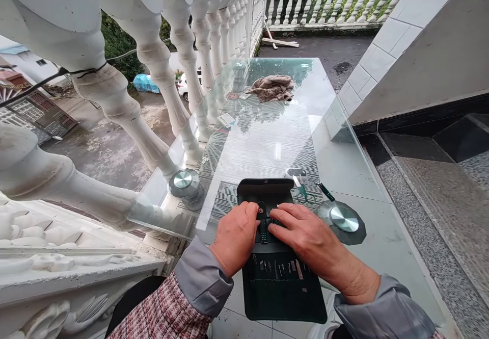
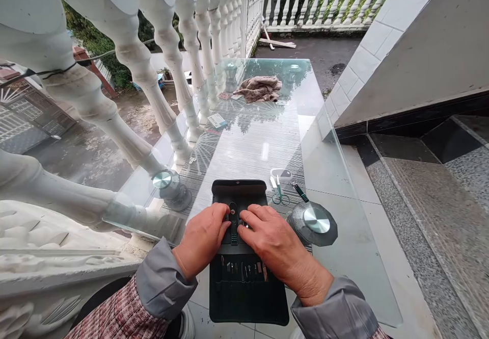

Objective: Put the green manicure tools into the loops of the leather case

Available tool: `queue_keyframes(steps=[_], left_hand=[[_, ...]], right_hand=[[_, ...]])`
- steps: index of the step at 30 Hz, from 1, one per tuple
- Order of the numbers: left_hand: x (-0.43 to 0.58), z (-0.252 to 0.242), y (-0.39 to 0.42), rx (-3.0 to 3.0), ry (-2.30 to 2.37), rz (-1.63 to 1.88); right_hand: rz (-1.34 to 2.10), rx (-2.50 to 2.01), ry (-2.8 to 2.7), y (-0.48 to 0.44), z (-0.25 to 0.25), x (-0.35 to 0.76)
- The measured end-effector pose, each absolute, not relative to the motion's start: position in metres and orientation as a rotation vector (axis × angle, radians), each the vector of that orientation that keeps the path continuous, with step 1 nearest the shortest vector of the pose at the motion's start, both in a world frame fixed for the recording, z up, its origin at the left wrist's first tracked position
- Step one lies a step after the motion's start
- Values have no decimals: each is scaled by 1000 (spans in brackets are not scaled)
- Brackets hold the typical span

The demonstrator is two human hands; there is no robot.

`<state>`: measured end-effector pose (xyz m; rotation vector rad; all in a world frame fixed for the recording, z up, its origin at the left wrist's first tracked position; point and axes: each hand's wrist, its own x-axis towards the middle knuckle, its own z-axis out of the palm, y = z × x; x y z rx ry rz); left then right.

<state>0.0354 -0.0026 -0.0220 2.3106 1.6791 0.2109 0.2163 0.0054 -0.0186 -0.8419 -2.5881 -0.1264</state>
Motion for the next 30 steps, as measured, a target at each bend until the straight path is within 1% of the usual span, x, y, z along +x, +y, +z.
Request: queue_keyframes(steps=[4,8,18,22,30], left_hand=[[36,-20,-3,2299,1673,197],[36,-17,-4,2271,1667,182],[38,-14,-3,2272,1671,159],[38,-13,-3,2254,1675,119],[39,-12,-4,2298,1662,169]], right_hand=[[18,-750,-2488,-4,-23,220],[359,-760,-2245,-13,-31,224],[988,-1422,-1614,-13,-30,223],[1101,-1538,-1483,-12,-36,224],[1241,-1522,-1349,-10,-35,222]])
